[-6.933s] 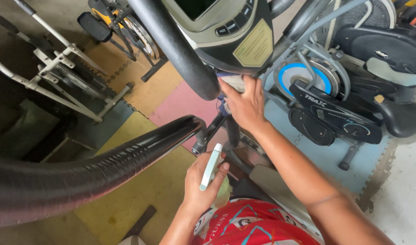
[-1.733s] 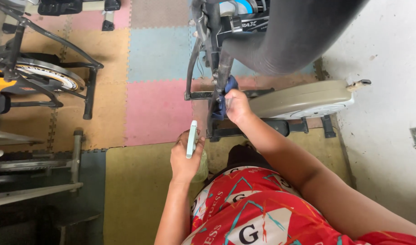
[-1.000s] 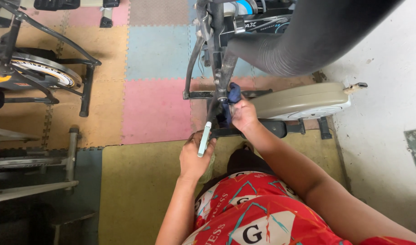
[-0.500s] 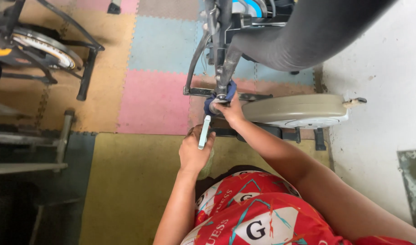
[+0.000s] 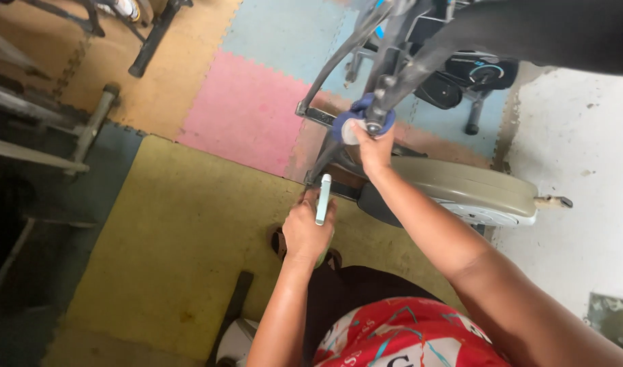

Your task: Cleaning and wiping down various gym machines using a spray bottle and a cloth.

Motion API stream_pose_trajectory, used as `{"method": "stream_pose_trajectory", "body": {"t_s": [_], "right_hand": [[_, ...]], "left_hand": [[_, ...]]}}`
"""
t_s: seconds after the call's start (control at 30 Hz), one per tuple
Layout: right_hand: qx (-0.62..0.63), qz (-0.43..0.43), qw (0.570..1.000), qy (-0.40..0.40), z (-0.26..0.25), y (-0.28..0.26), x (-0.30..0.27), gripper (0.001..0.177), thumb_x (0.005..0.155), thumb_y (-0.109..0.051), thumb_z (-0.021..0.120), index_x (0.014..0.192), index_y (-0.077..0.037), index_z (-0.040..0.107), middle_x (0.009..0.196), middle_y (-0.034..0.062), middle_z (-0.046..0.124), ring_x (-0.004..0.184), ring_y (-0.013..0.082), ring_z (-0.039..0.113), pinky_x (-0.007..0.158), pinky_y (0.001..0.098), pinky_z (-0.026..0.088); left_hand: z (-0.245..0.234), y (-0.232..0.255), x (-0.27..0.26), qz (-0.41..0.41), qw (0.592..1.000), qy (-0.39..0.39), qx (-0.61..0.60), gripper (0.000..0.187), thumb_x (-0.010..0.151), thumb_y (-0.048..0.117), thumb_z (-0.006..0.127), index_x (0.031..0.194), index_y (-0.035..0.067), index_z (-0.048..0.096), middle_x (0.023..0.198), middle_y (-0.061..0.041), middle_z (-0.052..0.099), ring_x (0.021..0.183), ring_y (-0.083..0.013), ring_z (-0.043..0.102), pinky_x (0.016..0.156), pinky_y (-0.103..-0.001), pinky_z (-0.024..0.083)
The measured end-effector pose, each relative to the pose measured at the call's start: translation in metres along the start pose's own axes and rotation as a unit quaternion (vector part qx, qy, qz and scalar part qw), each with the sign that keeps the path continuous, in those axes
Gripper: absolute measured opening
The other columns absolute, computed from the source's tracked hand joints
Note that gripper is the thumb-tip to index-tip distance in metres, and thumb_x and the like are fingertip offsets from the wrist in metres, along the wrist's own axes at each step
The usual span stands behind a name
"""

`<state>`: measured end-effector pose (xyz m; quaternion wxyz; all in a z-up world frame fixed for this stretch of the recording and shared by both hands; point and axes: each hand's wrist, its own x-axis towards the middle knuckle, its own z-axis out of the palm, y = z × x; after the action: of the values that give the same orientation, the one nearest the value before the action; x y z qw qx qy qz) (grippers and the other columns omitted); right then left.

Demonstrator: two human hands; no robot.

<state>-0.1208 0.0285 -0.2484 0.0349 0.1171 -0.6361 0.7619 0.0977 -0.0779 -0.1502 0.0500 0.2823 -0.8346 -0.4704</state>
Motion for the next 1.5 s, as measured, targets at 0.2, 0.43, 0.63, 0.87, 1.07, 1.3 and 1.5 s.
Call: {"method": "stream_pose_trajectory", "body": {"t_s": [0.2,0.43,0.63,0.87,1.07,1.3,1.5], "right_hand": [[-0.07,-0.016,0.994,0.081,-0.014,0.054,0.005,0.044,0.086,0.001,0.082,0.122,-0.002,0.058,0.111,0.0047,0.064,0.1,0.0152,0.065,0.092,0.0332,0.056],[-0.072,0.006,0.993,0.089,-0.019,0.088,-0.001,0.043,0.086,-0.004,0.079,0.124,0.001,0.058,0.114,0.0069,0.067,0.101,0.0162,0.067,0.093,0.0323,0.056],[-0.157,-0.099,0.979,0.091,-0.025,0.124,-0.009,0.047,0.09,0.002,0.079,0.13,0.003,0.052,0.124,0.0102,0.063,0.112,0.0183,0.062,0.105,0.0335,0.049],[-0.102,-0.099,0.988,0.069,-0.013,0.144,-0.021,0.058,0.089,0.008,0.07,0.139,-0.001,0.042,0.131,0.0104,0.057,0.116,0.0206,0.059,0.11,0.0357,0.047],[-0.176,-0.079,0.978,0.08,-0.036,0.21,-0.043,0.057,0.092,0.003,0.075,0.141,0.002,0.046,0.137,0.012,0.057,0.124,0.0231,0.058,0.116,0.038,0.046],[-0.261,-0.044,0.961,0.082,-0.052,0.266,-0.063,0.059,0.092,-0.004,0.082,0.14,0.003,0.049,0.139,0.0132,0.058,0.126,0.0239,0.058,0.115,0.0374,0.045],[-0.362,-0.056,0.93,0.015,-0.067,0.3,-0.075,0.04,0.092,-0.002,0.081,0.127,0.0,0.062,0.127,0.0116,0.067,0.114,0.0246,0.066,0.108,0.0382,0.054]], "left_hand": [[0.02,-0.014,0.009,0.018,0.999,-0.017,0.021,0.036,0.085,0.031,0.075,0.114,0.01,0.069,0.103,-0.017,0.073,0.084,-0.0412,0.072,0.072,-0.05,0.057],[0.057,-0.034,0.023,0.048,0.998,0.014,-0.047,0.033,0.087,0.03,0.075,0.113,0.011,0.068,0.106,-0.013,0.074,0.085,-0.0381,0.073,0.071,-0.047,0.058],[0.089,-0.064,0.036,0.028,0.998,-0.009,-0.055,0.034,0.083,0.027,0.076,0.112,0.012,0.069,0.107,-0.013,0.074,0.088,-0.0368,0.072,0.073,-0.048,0.057],[0.111,-0.095,0.061,0.016,0.996,-0.037,-0.075,0.032,0.084,0.026,0.075,0.112,0.011,0.068,0.109,-0.011,0.073,0.091,-0.0355,0.072,0.076,-0.047,0.057],[0.128,-0.125,0.086,0.014,0.997,-0.033,-0.069,0.032,0.084,0.026,0.075,0.111,0.011,0.068,0.108,-0.01,0.073,0.09,-0.0357,0.071,0.076,-0.047,0.057],[0.154,-0.165,0.112,0.004,0.997,-0.036,-0.068,0.027,0.084,0.023,0.075,0.107,0.011,0.069,0.107,-0.009,0.073,0.089,-0.0351,0.072,0.074,-0.046,0.057],[0.175,-0.194,0.139,0.007,0.997,-0.031,-0.076,0.026,0.084,0.022,0.076,0.107,0.012,0.071,0.103,-0.009,0.073,0.087,-0.0348,0.071,0.074,-0.045,0.057]]}}
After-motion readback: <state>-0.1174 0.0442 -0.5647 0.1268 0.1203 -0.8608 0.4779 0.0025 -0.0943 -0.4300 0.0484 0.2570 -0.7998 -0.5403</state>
